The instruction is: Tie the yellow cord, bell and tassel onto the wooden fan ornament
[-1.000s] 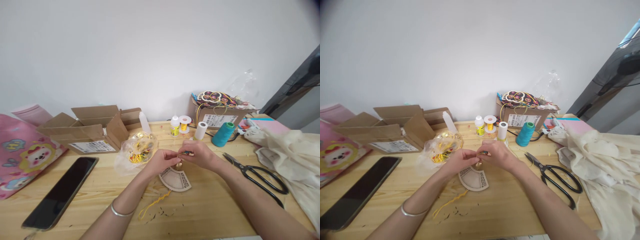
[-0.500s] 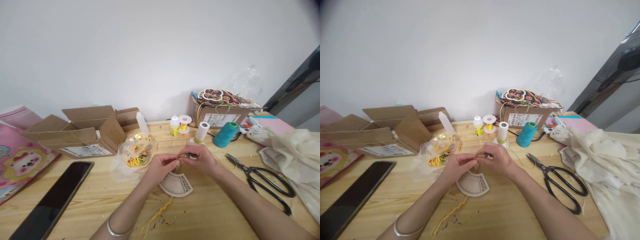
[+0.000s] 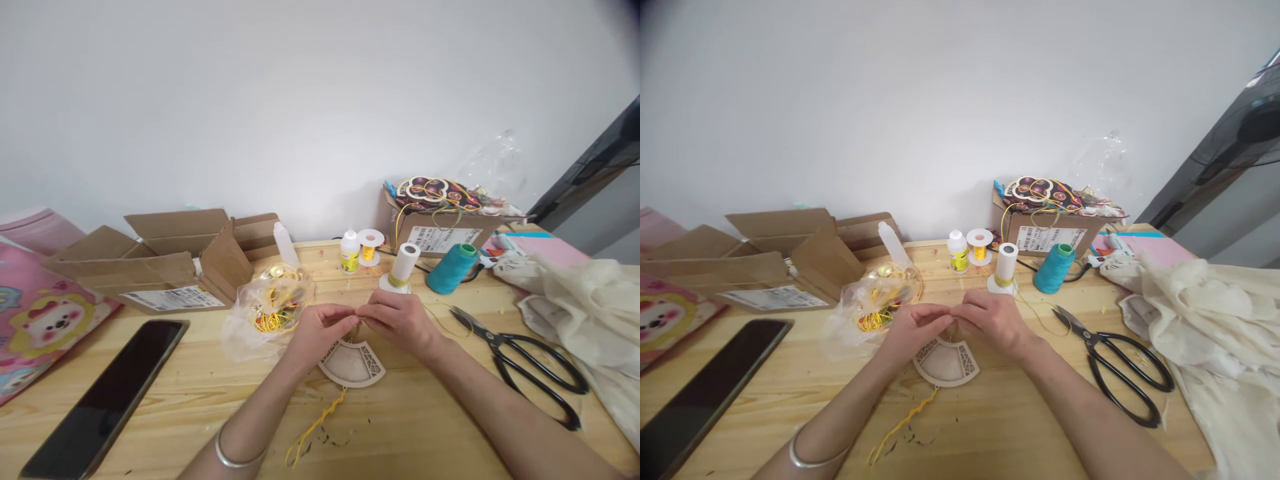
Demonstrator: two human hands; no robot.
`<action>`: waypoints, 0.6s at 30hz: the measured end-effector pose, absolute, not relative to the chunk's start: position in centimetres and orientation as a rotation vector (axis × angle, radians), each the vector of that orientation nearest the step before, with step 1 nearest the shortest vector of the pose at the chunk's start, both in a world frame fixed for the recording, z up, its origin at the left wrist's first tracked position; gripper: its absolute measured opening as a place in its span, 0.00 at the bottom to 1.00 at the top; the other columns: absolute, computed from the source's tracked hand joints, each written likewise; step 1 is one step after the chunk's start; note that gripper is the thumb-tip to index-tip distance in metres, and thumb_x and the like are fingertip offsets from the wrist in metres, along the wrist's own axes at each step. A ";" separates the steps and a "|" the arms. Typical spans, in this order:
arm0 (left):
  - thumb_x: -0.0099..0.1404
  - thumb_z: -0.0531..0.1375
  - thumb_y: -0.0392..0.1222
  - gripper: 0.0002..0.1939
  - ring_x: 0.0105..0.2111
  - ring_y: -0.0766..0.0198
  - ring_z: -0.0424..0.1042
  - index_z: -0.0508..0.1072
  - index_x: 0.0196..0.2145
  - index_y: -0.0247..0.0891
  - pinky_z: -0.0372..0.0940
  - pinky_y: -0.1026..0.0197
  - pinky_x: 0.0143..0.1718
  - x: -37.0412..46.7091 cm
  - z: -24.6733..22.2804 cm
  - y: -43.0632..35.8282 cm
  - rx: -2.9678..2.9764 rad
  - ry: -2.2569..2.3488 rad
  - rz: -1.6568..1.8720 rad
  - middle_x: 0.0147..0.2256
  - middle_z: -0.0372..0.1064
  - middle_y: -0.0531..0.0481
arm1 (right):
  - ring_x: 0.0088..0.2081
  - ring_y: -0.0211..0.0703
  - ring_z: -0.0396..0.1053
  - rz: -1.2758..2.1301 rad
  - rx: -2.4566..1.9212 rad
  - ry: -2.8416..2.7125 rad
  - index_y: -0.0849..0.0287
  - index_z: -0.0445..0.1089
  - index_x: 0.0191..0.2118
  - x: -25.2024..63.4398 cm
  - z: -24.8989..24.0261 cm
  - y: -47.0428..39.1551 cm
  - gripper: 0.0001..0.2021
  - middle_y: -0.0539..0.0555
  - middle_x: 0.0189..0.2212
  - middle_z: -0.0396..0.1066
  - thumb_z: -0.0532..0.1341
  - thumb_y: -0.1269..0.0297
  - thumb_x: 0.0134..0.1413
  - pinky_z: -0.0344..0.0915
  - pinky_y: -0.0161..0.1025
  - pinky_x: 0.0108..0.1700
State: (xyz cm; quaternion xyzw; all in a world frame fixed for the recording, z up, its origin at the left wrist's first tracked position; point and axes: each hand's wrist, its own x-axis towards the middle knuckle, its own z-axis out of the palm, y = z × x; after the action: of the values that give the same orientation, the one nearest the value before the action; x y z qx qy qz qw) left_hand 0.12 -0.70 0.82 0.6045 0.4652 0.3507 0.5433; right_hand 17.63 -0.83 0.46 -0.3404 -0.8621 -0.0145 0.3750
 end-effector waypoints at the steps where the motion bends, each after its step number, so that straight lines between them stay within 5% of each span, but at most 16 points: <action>1: 0.51 0.61 0.41 0.10 0.30 0.63 0.72 0.76 0.31 0.35 0.67 0.65 0.31 0.1 0.8 -0.7 1.450 1.104 0.834 0.31 0.75 0.48 | 0.22 0.32 0.62 -0.013 -0.878 -2.187 0.61 0.71 0.32 17.6 0.4 -0.8 0.07 0.52 0.21 0.66 0.56 0.69 0.52 0.56 0.29 0.22; 18: 0.54 0.58 0.36 0.09 0.33 0.66 0.71 0.75 0.34 0.37 0.64 0.65 0.38 -0.4 0.6 -0.6 1.917 1.130 0.977 0.32 0.74 0.50 | 0.25 0.34 0.62 1.161 -1.184 -1.631 0.63 0.72 0.25 16.4 0.9 -0.7 0.08 0.51 0.23 0.69 0.60 0.63 0.44 0.58 0.33 0.27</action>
State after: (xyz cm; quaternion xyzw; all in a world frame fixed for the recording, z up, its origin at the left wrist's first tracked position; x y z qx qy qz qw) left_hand -0.39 -0.61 0.57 0.7394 0.4360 0.3769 0.3481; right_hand 16.42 -0.74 0.92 -0.4672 -0.6438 0.4583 0.3965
